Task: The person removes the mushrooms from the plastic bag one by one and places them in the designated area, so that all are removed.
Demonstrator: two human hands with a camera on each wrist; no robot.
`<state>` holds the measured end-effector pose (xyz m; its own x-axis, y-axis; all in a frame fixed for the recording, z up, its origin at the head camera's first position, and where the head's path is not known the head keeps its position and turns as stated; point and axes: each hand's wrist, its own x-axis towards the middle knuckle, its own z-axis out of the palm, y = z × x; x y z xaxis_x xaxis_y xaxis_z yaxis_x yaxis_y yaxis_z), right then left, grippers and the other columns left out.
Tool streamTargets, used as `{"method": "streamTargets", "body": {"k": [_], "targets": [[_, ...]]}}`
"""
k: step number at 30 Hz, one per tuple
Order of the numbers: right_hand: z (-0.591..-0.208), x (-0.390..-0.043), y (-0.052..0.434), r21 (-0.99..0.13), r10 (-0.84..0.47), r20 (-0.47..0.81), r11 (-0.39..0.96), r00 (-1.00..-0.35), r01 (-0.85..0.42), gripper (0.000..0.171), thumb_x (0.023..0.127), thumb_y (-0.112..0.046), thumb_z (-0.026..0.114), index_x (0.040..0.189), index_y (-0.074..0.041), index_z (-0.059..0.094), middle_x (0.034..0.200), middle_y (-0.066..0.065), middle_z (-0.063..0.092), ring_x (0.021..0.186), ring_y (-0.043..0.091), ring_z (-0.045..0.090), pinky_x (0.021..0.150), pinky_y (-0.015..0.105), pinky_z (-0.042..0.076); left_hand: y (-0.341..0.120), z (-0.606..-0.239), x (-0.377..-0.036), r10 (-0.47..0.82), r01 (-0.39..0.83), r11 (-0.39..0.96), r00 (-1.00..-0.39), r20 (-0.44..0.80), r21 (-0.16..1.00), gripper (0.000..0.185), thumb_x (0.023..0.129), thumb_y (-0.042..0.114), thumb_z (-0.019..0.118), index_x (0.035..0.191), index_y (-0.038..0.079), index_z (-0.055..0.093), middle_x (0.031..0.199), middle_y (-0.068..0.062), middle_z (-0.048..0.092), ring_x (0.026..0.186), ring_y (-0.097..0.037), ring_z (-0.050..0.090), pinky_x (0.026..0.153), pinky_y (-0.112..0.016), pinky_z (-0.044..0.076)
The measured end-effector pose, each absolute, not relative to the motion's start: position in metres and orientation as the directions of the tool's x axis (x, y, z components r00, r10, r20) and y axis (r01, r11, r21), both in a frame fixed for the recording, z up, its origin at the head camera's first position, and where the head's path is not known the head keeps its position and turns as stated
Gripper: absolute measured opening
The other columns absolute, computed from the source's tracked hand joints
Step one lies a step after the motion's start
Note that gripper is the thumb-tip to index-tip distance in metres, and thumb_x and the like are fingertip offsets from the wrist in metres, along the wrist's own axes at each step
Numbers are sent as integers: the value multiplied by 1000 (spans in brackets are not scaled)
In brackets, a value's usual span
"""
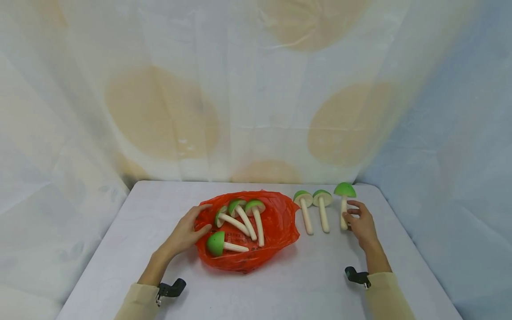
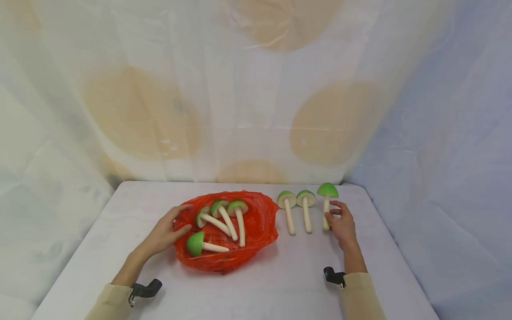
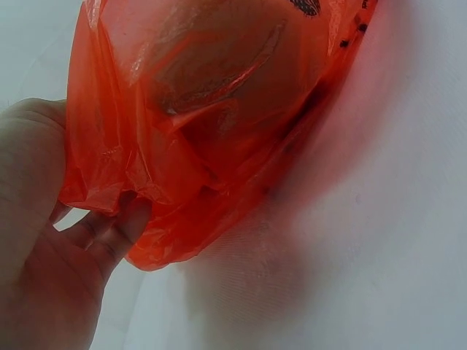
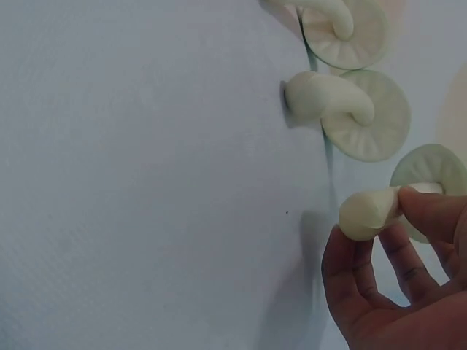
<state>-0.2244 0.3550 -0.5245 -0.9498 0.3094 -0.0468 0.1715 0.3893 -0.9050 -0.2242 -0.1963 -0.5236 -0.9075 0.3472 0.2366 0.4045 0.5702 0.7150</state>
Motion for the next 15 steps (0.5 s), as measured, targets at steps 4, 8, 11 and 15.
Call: {"method": "streamTargets", "body": {"k": [4,8,11,15], "targets": [[-531,-225,358,-896,324,-75,394,-943,207,50,102,-15,59,148,-9,42,127,20,52,87,14,58,65,27,54,-196,-523,-223,347,400,570,-909,231,717,62,93,19,73,148,20,44,139,-6,54,130,-29,52,106,-56,46],[-534,-226,359,-884,346,-90,404,-934,235,48,101,-15,59,147,-9,44,127,20,53,87,17,56,63,27,51,-196,-522,-223,347,396,572,-910,226,718,62,93,19,73,148,20,44,140,-6,53,130,-29,51,106,-56,46],[-534,-226,358,-872,350,-87,426,-933,241,48,101,-15,58,146,-8,45,127,21,53,89,19,56,64,26,51,-196,-521,-222,346,393,575,-912,222,718,62,93,20,73,148,20,44,140,-6,53,131,-29,51,106,-56,46],[-533,-226,356,-855,345,-91,454,-934,251,46,101,-15,59,144,-7,47,127,22,54,94,22,56,66,23,50,-196,-521,-222,346,393,575,-912,221,717,62,93,19,73,148,20,44,140,-7,53,130,-29,51,106,-56,46]]}}
